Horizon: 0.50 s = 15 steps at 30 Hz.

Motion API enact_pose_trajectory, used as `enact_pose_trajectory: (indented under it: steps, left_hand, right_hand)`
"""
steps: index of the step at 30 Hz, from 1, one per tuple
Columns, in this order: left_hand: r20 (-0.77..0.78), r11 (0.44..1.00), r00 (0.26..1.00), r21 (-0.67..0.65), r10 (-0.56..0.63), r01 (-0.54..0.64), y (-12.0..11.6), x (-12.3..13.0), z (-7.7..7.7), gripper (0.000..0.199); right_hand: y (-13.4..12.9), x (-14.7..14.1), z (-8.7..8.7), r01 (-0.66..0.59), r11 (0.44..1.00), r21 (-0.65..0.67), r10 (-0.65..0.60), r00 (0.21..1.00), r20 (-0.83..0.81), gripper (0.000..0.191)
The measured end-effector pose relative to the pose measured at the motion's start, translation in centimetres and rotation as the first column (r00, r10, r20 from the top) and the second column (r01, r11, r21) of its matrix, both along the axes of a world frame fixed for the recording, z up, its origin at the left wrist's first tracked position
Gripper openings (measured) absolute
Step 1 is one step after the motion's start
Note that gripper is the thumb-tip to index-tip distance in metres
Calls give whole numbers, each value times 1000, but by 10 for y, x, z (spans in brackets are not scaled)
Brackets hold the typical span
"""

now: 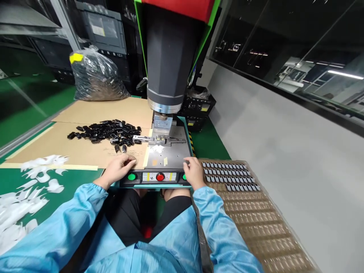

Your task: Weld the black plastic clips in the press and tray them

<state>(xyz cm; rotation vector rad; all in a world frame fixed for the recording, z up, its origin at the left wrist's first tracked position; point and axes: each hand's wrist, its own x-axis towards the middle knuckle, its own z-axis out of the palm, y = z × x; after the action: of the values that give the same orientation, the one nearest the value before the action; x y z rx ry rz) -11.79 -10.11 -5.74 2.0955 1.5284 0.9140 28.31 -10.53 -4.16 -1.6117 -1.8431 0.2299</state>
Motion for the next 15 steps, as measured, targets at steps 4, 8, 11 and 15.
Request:
enact_pose_trajectory:
  steps: [4,8,11,15]
  left_hand:
    - [-49,999,999,40,-1,3,0,6,5,28]
    - [-74,998,997,67,3,2,12,24,17,27]
    - [-152,996,988,85,-27,41,32,42,26,27]
    - [-290,995,956,71,-45,69,61,64,26,28]
  right_hand:
    - [38,-71,-3,-124,992,-36,124,992,1,24]
    - [72,-110,-4,-9,989,-146,19,997,69,22]
    - [87,-124,-3,74,981,-182,-52,991,127,23]
    - [92,-129,-3,86,985,-149,-60,984,170,17]
